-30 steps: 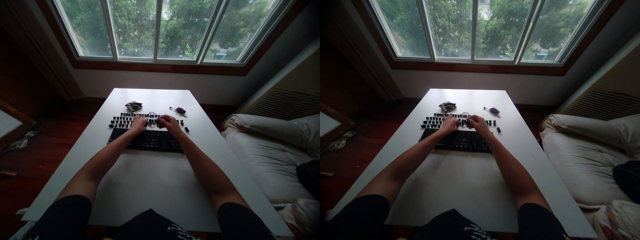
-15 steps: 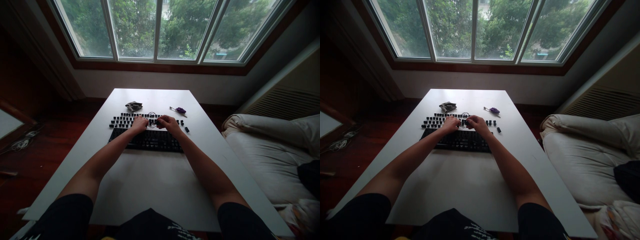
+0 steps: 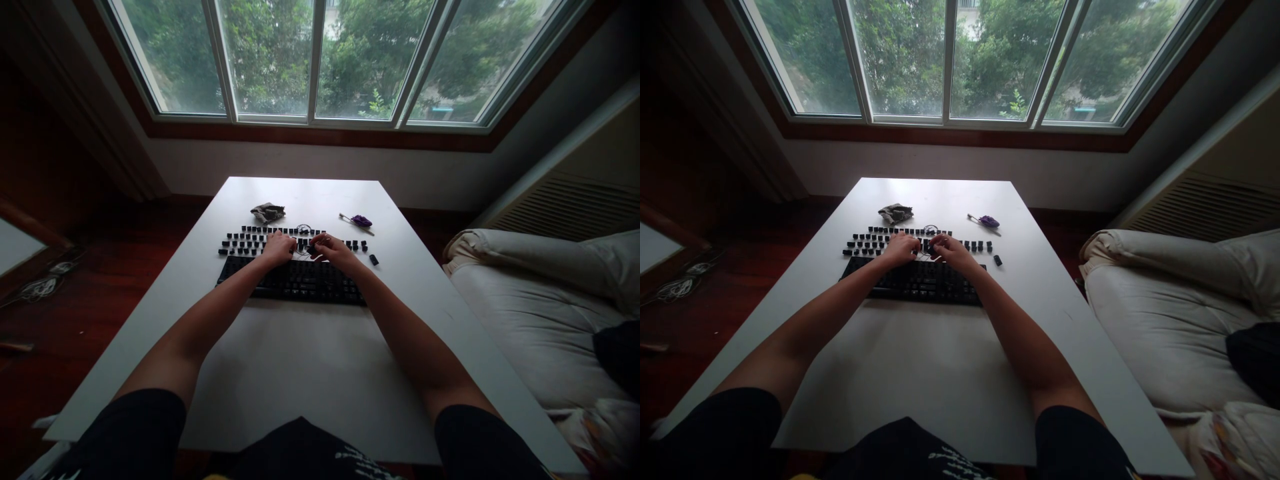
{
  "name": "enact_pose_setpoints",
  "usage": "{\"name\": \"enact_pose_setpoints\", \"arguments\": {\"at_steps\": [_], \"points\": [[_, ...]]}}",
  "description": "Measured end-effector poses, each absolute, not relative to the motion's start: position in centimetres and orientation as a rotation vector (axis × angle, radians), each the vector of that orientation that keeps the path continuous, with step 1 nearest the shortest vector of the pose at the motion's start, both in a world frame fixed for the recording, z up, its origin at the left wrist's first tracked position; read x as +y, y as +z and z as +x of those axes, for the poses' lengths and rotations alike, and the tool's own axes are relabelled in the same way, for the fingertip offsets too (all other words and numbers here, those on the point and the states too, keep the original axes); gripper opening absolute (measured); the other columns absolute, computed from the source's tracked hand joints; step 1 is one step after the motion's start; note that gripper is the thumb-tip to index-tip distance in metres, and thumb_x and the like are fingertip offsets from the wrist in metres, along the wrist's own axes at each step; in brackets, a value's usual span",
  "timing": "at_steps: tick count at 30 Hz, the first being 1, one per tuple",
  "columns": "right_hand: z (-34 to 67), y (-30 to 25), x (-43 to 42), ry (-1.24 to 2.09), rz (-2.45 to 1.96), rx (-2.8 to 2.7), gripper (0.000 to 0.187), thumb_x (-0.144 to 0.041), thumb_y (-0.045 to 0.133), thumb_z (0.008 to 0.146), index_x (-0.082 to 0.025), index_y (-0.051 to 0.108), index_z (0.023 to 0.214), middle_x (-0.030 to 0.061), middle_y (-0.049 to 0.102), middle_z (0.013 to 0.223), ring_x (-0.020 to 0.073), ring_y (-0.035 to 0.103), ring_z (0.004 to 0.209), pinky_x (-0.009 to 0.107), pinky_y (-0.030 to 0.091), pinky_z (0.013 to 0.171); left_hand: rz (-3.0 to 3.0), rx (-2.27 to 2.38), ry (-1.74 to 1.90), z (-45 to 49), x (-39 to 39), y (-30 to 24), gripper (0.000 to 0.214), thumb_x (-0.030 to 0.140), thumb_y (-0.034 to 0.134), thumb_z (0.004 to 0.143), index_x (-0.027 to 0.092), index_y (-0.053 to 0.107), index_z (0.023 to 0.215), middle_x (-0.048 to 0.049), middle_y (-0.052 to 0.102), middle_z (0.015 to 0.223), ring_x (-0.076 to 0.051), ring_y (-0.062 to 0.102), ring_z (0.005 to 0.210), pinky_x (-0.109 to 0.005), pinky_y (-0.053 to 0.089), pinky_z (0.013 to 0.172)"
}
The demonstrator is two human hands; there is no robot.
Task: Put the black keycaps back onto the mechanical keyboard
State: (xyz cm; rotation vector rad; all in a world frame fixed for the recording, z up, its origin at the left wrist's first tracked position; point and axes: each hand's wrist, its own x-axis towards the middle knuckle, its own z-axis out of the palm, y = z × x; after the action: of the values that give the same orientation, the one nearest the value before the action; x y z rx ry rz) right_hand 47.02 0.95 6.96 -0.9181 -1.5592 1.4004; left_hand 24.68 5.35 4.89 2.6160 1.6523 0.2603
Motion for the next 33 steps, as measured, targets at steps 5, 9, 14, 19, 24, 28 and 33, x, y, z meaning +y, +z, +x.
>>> {"name": "enact_pose_setpoints", "arguments": {"at_steps": [5, 9, 14, 19, 24, 28, 33], "points": [[47.0, 7.3, 0.6, 1.423, -0.927, -1.591, 0.009, -0.021, 0.063, 0.089, -0.019, 0.064, 0.098, 0.0042, 0.067, 0.095, 0.0141, 0.071, 0.075, 0.026, 0.059, 0.065, 2.607, 1.684, 0.255, 24.4, 5.4, 5.0, 0.022, 0.029, 0.071, 0.074, 0.025, 0.075, 0.095, -0.0084, 0.070, 0.103, -0.031, 0.051, 0.105, -0.042, 0.033, 0.087], [47.0, 7.6, 0.4, 1.425, -0.933, -1.591, 0.009, -0.021, 0.063, 0.090, -0.018, 0.064, 0.098, 0.0043, 0.069, 0.094, 0.0144, 0.071, 0.077, 0.026, 0.059, 0.066, 2.605, 1.676, 0.233, 24.2, 5.4, 5.1, 0.017, 0.030, 0.071, 0.075, 0.025, 0.076, 0.091, -0.0079, 0.069, 0.102, -0.031, 0.051, 0.106, -0.042, 0.033, 0.089], [46.9, 7.3, 0.7, 1.416, -0.925, -1.615, 0.011, -0.024, 0.067, 0.088, -0.018, 0.064, 0.098, 0.0044, 0.070, 0.093, 0.0148, 0.070, 0.075, 0.027, 0.060, 0.066, 2.605, 1.690, 0.249, 24.5, 5.5, 4.7, 0.020, 0.028, 0.072, 0.074, 0.024, 0.073, 0.093, -0.0080, 0.070, 0.102, -0.029, 0.051, 0.104, -0.041, 0.034, 0.089], [47.0, 7.1, 0.8, 1.417, -0.907, -1.618, 0.013, -0.025, 0.067, 0.087, -0.019, 0.065, 0.098, 0.0040, 0.070, 0.092, 0.0153, 0.071, 0.076, 0.028, 0.061, 0.066, 2.583, 1.662, 0.296, 24.2, 5.9, 4.3, 0.022, 0.032, 0.074, 0.073, 0.024, 0.072, 0.093, -0.0071, 0.070, 0.099, -0.029, 0.052, 0.103, -0.040, 0.034, 0.088], [46.8, 7.3, 0.7, 1.413, -0.929, -1.610, 0.014, -0.025, 0.067, 0.086, -0.019, 0.064, 0.098, 0.0033, 0.069, 0.088, 0.0155, 0.070, 0.076, 0.028, 0.060, 0.065, 2.566, 1.665, 0.319, 23.8, 6.0, 4.4, 0.021, 0.031, 0.075, 0.072, 0.025, 0.073, 0.092, -0.0058, 0.071, 0.098, -0.028, 0.052, 0.100, -0.039, 0.035, 0.088], [46.8, 7.0, 0.9, 1.347, -0.931, -1.585, 0.021, -0.023, 0.066, 0.082, -0.019, 0.060, 0.101, 0.0014, 0.065, 0.086, 0.0159, 0.070, 0.075, 0.027, 0.058, 0.062, 2.562, 1.664, 0.320, 23.7, 5.7, 4.8, 0.021, 0.032, 0.074, 0.074, 0.025, 0.074, 0.094, -0.0068, 0.069, 0.098, -0.030, 0.052, 0.103, -0.041, 0.035, 0.090], [46.8, 6.8, 1.0, 1.279, -0.912, -1.611, 0.025, -0.028, 0.067, 0.081, -0.020, 0.058, 0.102, 0.0003, 0.065, 0.082, 0.0165, 0.069, 0.072, 0.027, 0.054, 0.059, 2.568, 1.687, 0.537, 23.1, 4.5, 5.5, 0.020, 0.033, 0.069, 0.082, 0.025, 0.074, 0.100, -0.0089, 0.067, 0.107, -0.031, 0.052, 0.109, -0.043, 0.037, 0.093]]}}
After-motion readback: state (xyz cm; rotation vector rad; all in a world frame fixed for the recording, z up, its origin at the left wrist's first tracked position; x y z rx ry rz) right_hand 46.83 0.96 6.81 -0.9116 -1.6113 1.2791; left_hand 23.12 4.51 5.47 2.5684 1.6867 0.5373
